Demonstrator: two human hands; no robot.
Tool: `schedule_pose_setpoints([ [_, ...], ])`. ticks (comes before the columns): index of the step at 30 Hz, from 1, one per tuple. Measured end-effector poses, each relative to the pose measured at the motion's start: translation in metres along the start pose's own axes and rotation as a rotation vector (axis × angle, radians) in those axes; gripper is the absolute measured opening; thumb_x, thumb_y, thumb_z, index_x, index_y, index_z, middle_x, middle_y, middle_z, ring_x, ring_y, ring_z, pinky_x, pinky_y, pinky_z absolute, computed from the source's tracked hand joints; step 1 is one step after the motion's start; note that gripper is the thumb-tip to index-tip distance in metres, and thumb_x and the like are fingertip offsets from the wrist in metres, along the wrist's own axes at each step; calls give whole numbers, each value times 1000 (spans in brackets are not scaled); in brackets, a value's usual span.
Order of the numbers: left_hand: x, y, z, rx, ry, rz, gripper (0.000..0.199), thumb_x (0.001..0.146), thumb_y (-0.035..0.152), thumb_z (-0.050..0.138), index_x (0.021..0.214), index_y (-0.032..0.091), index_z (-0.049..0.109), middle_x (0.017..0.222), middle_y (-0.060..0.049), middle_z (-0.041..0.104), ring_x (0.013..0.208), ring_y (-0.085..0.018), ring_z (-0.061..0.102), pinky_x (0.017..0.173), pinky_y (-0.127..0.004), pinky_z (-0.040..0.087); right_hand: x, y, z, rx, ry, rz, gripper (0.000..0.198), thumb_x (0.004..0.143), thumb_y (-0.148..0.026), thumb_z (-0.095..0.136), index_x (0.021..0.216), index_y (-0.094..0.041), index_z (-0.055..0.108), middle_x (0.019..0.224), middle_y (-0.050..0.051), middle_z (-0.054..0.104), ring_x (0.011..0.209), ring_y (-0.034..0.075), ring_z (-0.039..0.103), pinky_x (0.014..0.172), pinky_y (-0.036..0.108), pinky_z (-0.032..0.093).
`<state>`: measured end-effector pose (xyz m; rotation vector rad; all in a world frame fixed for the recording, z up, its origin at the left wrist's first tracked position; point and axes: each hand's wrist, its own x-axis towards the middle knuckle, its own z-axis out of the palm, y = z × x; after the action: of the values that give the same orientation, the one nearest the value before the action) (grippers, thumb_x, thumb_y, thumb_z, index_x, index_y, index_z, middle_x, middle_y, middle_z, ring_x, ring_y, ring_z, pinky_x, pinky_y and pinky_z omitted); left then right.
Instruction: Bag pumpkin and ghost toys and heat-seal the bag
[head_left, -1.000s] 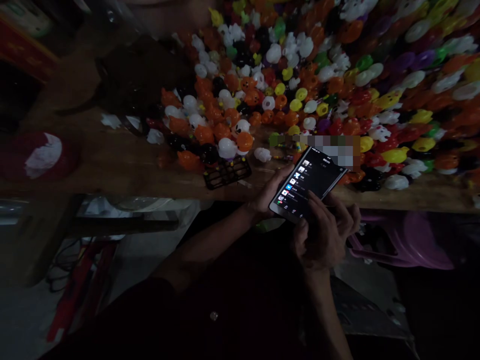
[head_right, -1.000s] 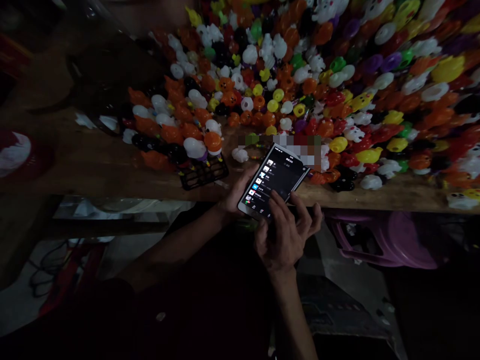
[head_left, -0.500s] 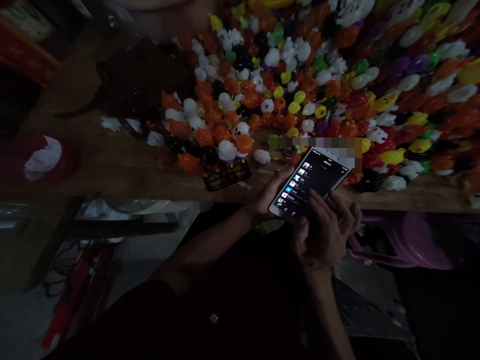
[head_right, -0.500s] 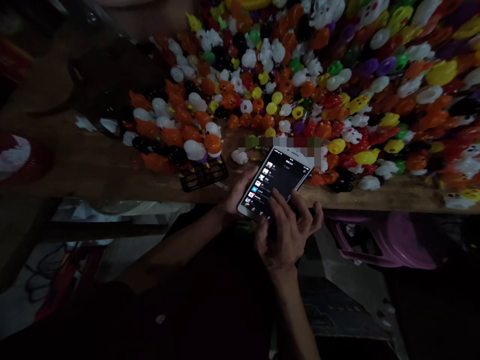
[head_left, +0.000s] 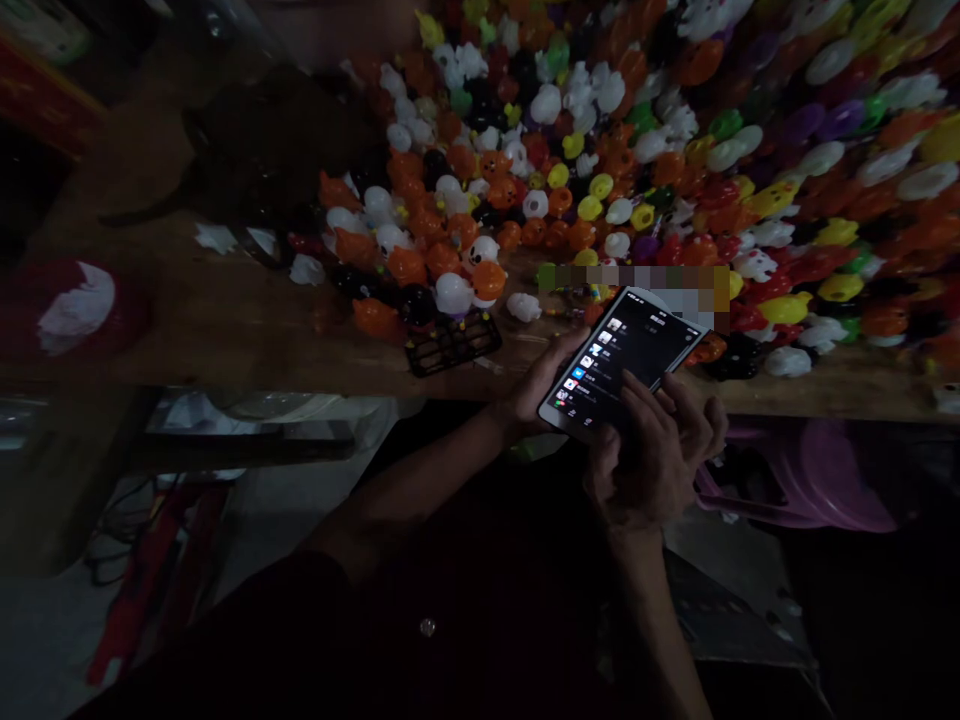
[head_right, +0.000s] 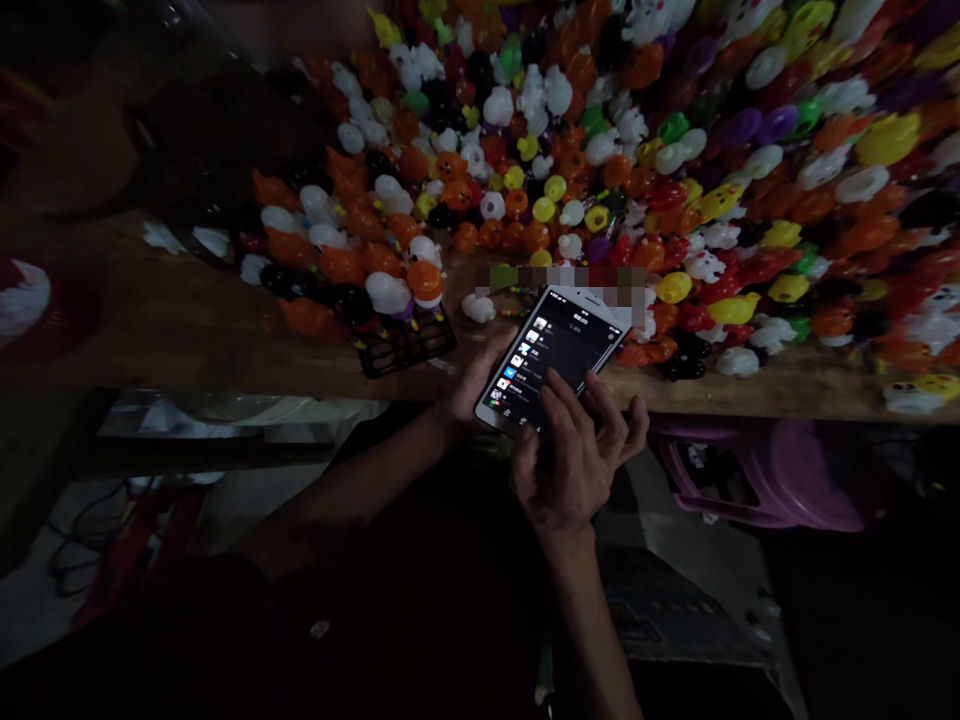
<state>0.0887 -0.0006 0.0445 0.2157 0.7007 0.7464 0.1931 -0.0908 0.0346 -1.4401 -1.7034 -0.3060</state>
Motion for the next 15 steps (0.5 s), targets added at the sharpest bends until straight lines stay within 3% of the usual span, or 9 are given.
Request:
schedule_pose_setpoints([
  [5, 6, -3, -9, -4, -109, -62, 46, 103, 48, 44, 108, 17, 77, 92, -10, 78, 91, -26, 73, 86, -36, 57, 0, -2, -1, 15, 5, 10, 31, 93, -21, 57, 124, -21, 61, 120, 7, 75, 131, 30, 60, 117, 63, 33],
  [12, 7, -4, -11, 30, -91, -39, 48, 104, 46, 42, 89, 16, 76, 86, -9, 76, 84, -24, 72, 80, -33, 57, -3, -3, 0, 21, -10, 27, 32, 93, -22, 57, 125, -22, 61, 120, 6, 75, 131, 30, 60, 118, 63, 32],
  [15, 5, -4, -9, 18, -100, -28, 49, 105, 44, 40, 93, 15, 77, 85, -10, 77, 84, -25, 73, 77, -34, 58, -3, -3, 0, 32, -17, 31, 34, 92, -20, 58, 126, -22, 61, 121, 6, 75, 132, 30, 59, 118, 64, 32],
])
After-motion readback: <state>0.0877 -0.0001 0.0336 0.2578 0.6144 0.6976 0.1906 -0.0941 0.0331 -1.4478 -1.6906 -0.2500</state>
